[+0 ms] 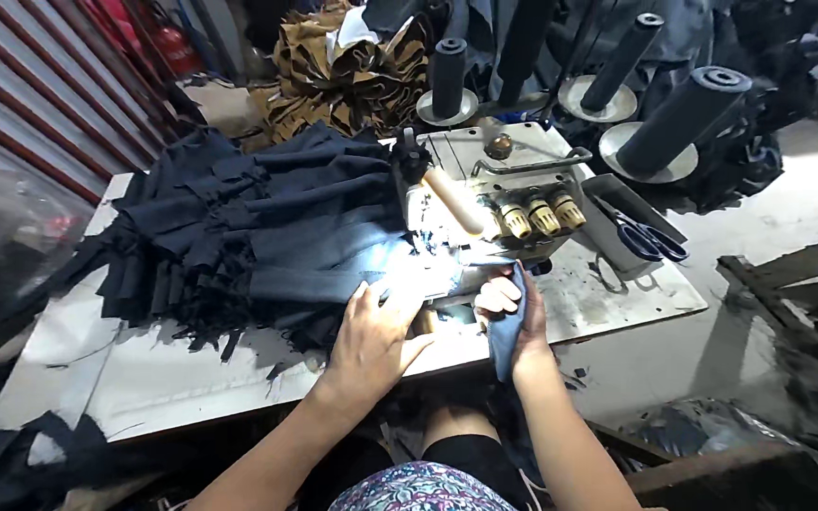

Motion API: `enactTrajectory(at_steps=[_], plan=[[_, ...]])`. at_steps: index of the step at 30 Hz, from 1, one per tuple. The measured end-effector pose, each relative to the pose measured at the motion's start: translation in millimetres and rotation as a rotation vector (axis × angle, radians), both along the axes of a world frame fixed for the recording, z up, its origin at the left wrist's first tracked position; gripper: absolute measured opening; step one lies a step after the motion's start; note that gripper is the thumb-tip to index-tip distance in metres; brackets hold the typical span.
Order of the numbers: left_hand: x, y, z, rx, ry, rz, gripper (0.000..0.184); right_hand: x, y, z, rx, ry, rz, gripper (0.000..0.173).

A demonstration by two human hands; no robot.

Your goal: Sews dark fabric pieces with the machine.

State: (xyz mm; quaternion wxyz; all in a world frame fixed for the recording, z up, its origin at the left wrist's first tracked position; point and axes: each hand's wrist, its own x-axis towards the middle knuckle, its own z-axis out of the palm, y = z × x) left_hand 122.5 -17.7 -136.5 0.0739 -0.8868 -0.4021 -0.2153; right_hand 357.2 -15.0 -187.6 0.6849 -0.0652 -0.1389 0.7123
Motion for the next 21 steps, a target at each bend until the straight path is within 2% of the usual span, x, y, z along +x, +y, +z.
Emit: enactTrajectory(at_steps=[6,9,11,13,14,16,17,19,21], plan=[[4.3,13.8,2.1,-0.064,-0.048,-0.008,0.046,-2.9,1.5,-1.2,0.011,0.060,-0.009,0.037],[2.2,30.9,8.7,-0.083,-0.013,-0.048,0.054,-2.7,1.5,-3.2,0.033,0.053,-0.001,0.037],[-0.7,38.8,10.5,-0.134,-0.014,-0.060,0.058,-6.5,-4.2,-1.3,-0.008,-0.093,-0.030,0.042],[-4.1,36.4,14.7,-0.293,-0.124,-0.046,0.061,-16.0,-14.2,5.5,-0.022,-0.431,-0.063,0.045],[-4.4,29.9,18.5,-0.375,-0.224,-0.029,0.065,-19.8,-20.2,9.6,0.018,-0.606,-0.042,0.038],[-1.5,9.5,26.4,-0.427,-0.425,-0.032,0.072,-28.0,-35.0,18.8,0.123,-0.797,0.064,0.022],[0.3,-1.6,30.2,-0.446,-0.488,-0.068,0.065,-32.5,-42.5,23.7,0.193,-0.834,0.126,0.020],[-0.1,-17.0,40.0,-0.527,-0.572,-0.171,0.035,-34.9,-48.8,32.4,0.405,-0.830,0.218,0.017],[-11.1,-20.2,55.1,-0.529,-0.620,-0.248,0.020,-29.5,-46.6,39.6,0.592,-0.775,0.229,0.019]])
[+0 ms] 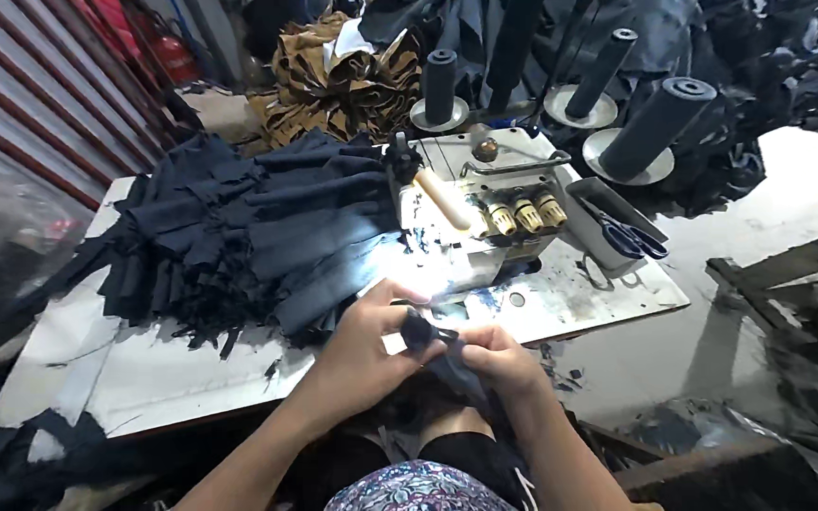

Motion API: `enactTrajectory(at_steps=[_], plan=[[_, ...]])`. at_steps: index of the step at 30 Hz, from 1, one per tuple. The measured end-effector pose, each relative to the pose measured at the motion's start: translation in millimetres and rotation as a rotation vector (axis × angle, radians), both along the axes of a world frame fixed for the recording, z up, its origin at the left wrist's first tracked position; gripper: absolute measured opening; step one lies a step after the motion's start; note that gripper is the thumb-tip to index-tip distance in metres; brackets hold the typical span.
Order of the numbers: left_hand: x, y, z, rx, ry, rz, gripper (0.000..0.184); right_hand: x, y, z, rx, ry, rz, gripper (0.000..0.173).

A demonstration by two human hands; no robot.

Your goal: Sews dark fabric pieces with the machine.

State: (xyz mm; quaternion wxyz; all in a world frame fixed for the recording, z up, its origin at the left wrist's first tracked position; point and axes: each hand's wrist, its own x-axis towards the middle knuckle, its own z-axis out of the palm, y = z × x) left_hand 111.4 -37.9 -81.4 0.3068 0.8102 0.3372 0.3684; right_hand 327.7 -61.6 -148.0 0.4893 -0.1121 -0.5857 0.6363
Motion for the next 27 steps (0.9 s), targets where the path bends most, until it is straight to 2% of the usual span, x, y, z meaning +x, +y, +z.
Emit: enactTrajectory(at_steps=[3,5,7,9,11,13,14,17,20,23,27], plan=[[-37.8,19.0,26.9,0.155,0.133,0.228,0.032,22.1,7.9,-2.8,0.053,0.197,0.066,0.024],[-59.2,42.2,33.3,0.260,0.296,0.437,0.030,32.8,16.3,-11.4,-0.051,0.249,0.038,0.024],[-59.2,56.4,20.2,0.388,0.442,0.518,0.024,27.9,26.7,-23.8,-0.228,0.212,-0.066,0.025],[-38.3,53.0,-6.2,0.565,0.441,0.392,0.027,16.4,34.4,-34.0,-0.357,0.208,-0.137,0.025],[-13.4,45.6,-39.1,0.700,0.365,0.155,0.027,10.2,38.8,-40.7,-0.422,0.274,-0.131,0.025],[-1.6,46.4,-62.7,0.679,0.369,-0.029,0.032,12.3,39.2,-43.8,-0.439,0.343,-0.107,0.023],[-3.3,48.3,-68.8,0.650,0.396,-0.052,0.035,15.4,37.9,-43.8,-0.433,0.364,-0.110,0.022],[-19.2,56.4,-68.9,0.588,0.455,-0.008,0.041,29.4,32.3,-45.5,-0.393,0.395,-0.116,0.027],[-25.0,55.8,-70.4,0.567,0.482,0.047,0.045,38.5,34.2,-49.4,-0.462,0.548,-0.127,0.020],[-13.5,43.6,-63.9,0.537,0.553,0.118,0.045,34.9,40.5,-49.8,-0.568,0.732,-0.136,0.023],[3.9,35.1,-57.6,0.499,0.596,0.191,0.047,33.5,48.2,-43.8,-0.580,0.798,-0.229,0.031]])
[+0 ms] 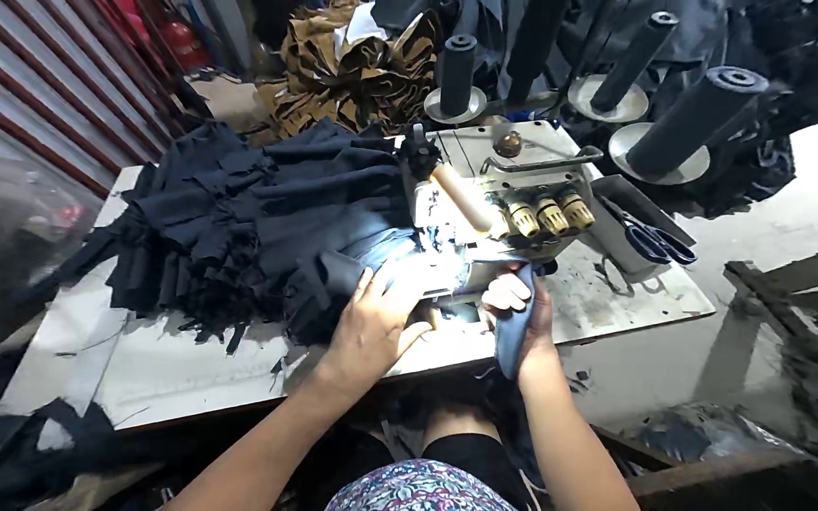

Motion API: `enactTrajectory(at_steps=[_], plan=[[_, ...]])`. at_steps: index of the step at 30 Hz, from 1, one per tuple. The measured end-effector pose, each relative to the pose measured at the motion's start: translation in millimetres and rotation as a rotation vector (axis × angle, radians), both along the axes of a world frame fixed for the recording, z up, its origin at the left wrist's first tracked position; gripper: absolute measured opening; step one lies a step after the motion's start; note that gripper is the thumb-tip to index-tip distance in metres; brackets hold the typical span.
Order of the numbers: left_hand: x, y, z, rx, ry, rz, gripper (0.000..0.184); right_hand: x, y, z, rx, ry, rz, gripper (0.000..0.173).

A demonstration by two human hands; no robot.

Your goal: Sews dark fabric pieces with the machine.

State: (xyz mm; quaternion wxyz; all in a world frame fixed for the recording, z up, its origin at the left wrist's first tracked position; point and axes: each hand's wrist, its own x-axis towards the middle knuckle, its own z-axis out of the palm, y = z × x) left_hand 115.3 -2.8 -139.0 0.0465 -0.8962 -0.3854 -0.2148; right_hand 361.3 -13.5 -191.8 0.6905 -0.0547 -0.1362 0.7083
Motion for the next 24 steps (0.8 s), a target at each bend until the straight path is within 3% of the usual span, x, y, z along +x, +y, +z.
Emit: enactTrajectory(at_steps=[9,11,14,17,20,22,24], plan=[[3.3,27.0,9.1,-0.064,-0.015,-0.043,0.055,-1.8,-2.0,6.1,-0.023,-0.046,-0.012,0.038],[-2.5,39.9,12.8,-0.094,-0.037,-0.122,0.053,-4.3,-7.2,7.2,-0.009,-0.290,-0.004,0.039],[-5.7,33.7,24.9,-0.260,-0.202,-0.127,0.062,-14.0,-21.9,19.6,0.070,-0.874,0.033,0.019],[5.7,-9.1,40.8,-0.331,-0.284,-0.082,0.080,-27.7,-38.2,36.8,0.299,-1.043,0.212,0.013],[10.0,-33.5,56.7,-0.509,-0.169,-0.160,0.058,-32.8,-38.6,48.4,0.549,-1.024,0.277,0.021],[-1.1,-30.5,63.8,-0.617,-0.231,-0.224,0.042,-24.8,-36.4,51.1,0.626,-0.935,0.326,0.018],[-22.7,-17.0,75.4,-0.576,-0.327,-0.245,0.030,-9.7,-33.8,43.7,0.657,-0.775,0.326,0.015]])
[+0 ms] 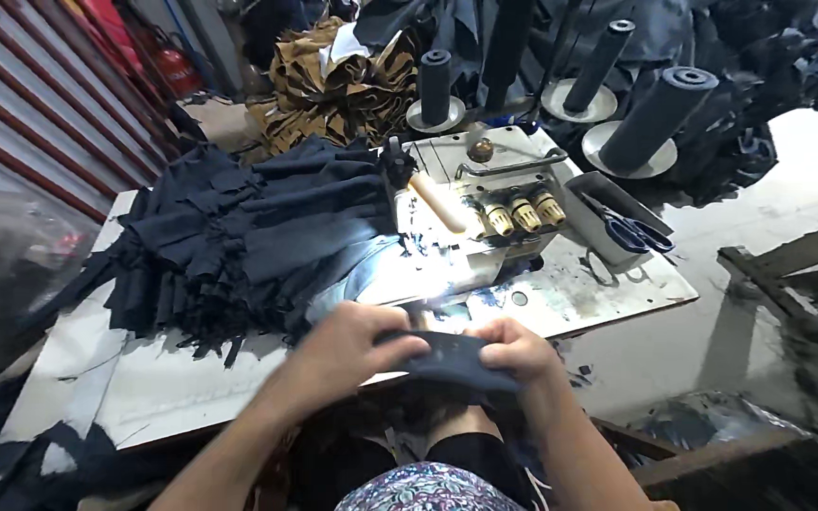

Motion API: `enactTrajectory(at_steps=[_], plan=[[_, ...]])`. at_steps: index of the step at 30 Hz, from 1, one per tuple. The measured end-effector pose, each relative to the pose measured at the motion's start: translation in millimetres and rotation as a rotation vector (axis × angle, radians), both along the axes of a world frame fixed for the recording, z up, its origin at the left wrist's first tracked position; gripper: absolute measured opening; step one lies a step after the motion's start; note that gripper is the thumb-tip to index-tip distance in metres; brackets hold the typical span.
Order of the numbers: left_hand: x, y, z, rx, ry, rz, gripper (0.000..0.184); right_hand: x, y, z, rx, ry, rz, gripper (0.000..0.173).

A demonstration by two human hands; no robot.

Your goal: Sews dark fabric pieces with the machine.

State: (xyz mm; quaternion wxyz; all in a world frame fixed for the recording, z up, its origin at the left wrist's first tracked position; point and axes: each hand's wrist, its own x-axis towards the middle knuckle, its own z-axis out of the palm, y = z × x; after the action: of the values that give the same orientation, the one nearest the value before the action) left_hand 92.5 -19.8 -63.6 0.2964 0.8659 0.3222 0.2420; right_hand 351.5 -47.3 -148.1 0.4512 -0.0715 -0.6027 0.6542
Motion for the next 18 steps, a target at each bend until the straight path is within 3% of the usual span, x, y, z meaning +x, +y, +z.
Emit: enactTrajectory(at_steps=[3,6,9,13,15,18], plan=[[-36.5,34.6,25.4,0.112,0.149,0.185,0.022,19.4,12.8,-16.3,-0.065,0.204,-0.011,0.023],[-32.7,49.1,22.7,0.401,0.391,0.438,0.012,5.9,25.4,-23.1,-0.327,0.134,-0.161,0.027],[-0.9,35.8,-14.8,0.646,0.259,0.312,0.025,-11.5,35.6,-29.0,-0.470,0.181,-0.220,0.025],[17.8,26.1,-81.1,0.635,0.155,0.078,0.032,-9.4,36.4,-40.0,-0.533,0.336,-0.156,0.025],[8.1,32.3,-85.7,0.599,0.202,0.081,0.037,-1.3,33.6,-44.2,-0.524,0.383,-0.167,0.037],[5.8,29.9,-79.2,0.578,0.271,0.097,0.044,7.6,30.7,-50.3,-0.566,0.620,-0.165,0.035]])
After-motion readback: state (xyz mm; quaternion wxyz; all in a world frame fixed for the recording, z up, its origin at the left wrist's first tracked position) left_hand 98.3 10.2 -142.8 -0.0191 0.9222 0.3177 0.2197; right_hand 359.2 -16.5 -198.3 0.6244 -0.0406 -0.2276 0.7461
